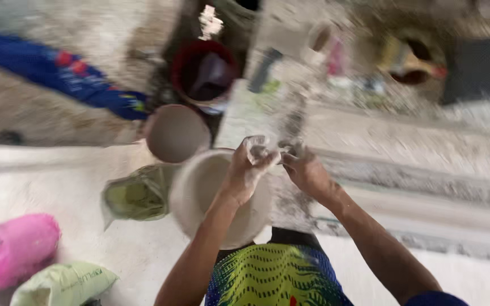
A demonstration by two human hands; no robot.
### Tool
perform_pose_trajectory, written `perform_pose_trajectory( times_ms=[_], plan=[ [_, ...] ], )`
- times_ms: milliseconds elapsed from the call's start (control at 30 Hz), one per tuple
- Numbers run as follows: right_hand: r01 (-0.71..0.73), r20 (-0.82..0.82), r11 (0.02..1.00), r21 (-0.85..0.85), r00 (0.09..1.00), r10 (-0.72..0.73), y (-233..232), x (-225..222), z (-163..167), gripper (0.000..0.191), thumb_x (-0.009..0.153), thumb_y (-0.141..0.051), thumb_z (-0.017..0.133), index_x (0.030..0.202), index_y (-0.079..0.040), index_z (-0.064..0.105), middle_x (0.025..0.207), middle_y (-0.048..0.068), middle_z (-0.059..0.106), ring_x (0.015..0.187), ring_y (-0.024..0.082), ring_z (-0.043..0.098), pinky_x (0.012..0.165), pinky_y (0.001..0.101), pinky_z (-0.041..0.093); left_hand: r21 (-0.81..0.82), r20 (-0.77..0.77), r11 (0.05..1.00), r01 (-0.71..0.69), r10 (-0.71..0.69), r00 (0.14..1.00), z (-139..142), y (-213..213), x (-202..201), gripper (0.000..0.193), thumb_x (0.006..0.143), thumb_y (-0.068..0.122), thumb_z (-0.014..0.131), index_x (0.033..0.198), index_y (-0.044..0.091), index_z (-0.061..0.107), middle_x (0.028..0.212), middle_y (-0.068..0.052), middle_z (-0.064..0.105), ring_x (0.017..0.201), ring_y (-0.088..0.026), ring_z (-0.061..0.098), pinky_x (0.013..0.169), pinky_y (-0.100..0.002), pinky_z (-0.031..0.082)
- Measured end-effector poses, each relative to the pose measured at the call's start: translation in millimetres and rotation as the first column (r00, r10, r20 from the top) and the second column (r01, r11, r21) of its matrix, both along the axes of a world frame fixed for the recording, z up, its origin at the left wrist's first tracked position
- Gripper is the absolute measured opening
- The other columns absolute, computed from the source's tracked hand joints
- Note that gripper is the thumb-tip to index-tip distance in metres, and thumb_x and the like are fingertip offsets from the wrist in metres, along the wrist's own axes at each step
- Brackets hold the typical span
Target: The person handles white fiberglass strands over a mold table, then presses and smooths plaster paste by hand onto decorative cornice moldings. They mix plaster in a bowl, add water, and spread the paste along the moldings using a small scraper.
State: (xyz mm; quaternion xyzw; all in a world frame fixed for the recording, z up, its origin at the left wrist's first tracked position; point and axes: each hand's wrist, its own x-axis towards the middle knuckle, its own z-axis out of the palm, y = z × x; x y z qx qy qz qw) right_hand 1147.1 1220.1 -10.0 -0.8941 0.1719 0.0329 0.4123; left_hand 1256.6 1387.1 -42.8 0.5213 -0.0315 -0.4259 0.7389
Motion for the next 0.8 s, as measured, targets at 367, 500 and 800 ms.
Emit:
perform_pose_trajectory(
  times_ms=[367,500,800],
  plan=[
    [-0.181,-0.381,0.898,-0.401,0.924,0.016,-72,-10,-97,0.048,0.092,-0.022,0.068,0.137,-0.006,0.059,0.119,0.023,0.060,0.105,0.033,0.056,0.076,0.0455,0.056,0.758,0.222,0.630,0.167,-0.490,0.843,-37,-110,-73,0.027,0.110,0.023,0.054,0.118,0.002,0.068,0.092,-0.012,0.074,0.064,-0.021,0.068,0.054,-0.037,0.055],
    [-0.249,-0.293,0.774,-0.582,0.952,0.085,-97,64,-97,0.086,0.087,-0.051,0.065,0.149,0.004,0.042,0.156,0.034,0.024,0.148,0.051,0.021,0.112,0.0692,0.024,0.560,0.684,0.819,-0.127,-0.371,0.629,-70,-145,-1,0.022,0.095,0.012,0.063,0.114,0.004,0.070,0.094,-0.014,0.076,0.067,-0.016,0.071,0.052,-0.034,0.061],
    [-0.437,-0.366,0.665,-0.605,0.895,0.255,-86,89,-87,0.084,0.092,-0.056,0.051,0.155,-0.001,0.037,0.159,0.033,0.016,0.149,0.045,0.009,0.118,0.0671,0.005,0.818,0.147,0.575,-0.001,-0.208,0.967,-76,-140,-1,0.025,0.104,0.023,0.063,0.117,0.002,0.066,0.093,-0.015,0.073,0.075,-0.032,0.070,0.065,-0.050,0.058]
  ],
)
